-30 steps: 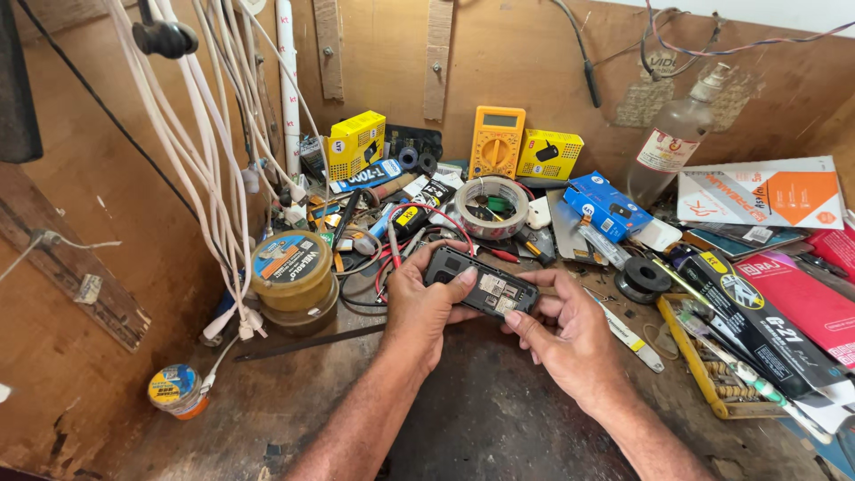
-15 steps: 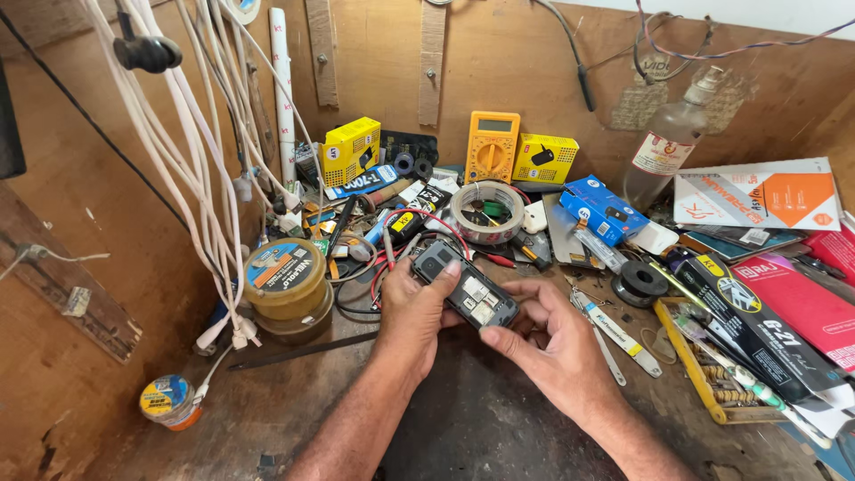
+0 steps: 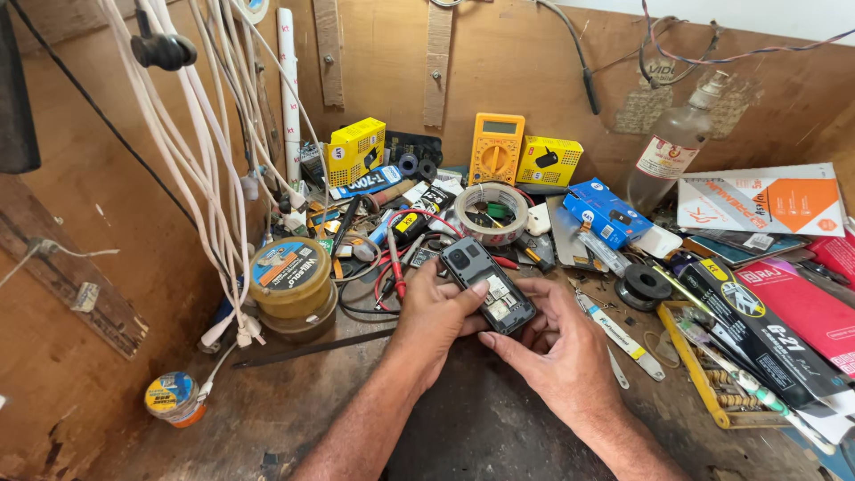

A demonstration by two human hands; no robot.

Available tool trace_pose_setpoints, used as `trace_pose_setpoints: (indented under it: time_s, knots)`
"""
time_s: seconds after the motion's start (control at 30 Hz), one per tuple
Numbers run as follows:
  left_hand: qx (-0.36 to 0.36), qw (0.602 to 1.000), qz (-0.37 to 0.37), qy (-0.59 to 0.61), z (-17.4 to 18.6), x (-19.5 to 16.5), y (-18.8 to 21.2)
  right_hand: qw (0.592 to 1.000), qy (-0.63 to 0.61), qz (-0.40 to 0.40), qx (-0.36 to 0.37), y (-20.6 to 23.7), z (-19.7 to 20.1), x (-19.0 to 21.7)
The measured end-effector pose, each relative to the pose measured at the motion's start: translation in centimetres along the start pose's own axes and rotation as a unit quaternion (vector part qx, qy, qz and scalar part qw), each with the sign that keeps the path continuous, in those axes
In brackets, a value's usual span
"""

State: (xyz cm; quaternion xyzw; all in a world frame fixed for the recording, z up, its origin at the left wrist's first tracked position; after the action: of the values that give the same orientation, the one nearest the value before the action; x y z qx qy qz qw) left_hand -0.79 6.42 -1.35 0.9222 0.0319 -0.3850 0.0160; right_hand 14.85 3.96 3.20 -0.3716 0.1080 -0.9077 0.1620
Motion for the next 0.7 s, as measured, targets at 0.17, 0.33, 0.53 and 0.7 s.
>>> trace_pose_setpoints:
  time_s: [0.17, 0.33, 0.53, 0.7]
  knots:
    - [-0.011, 1.000, -0.020, -0.017, 0.1, -0.3, 0.0, 0.992, -0.125, 0.020, 0.025, -0.5, -0.4, -1.1]
    - [-0.001, 1.000, -0.015, -0.019, -0.3, -0.6, 0.4, 0.982, -0.146, -0.103, 0.063, -0.8, -0.9, -3.4]
    - [0.015, 0.999, -0.010, -0.047, -0.7, -0.4, 0.5, 0.969, -0.218, -0.112, 0.038, -0.9, -0.4, -3.9]
    - [0.047, 0.997, -0.015, -0.051, -0.7, -0.1, 0.3, 0.963, -0.243, -0.115, 0.025, -1.0, -0.4, -4.2]
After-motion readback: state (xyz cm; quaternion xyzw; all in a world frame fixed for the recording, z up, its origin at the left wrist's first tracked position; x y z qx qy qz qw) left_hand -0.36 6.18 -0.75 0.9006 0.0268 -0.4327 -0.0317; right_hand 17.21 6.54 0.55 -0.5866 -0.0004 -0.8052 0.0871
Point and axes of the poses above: each hand's wrist, its own y-axis away from the middle knuckle, its own z-axis out of the back of the hand, x = y × z, the point moved 5 cm from there along -y, towards the middle knuckle, and after that the axes turned 13 degrees about y, right-handed, at the moved point
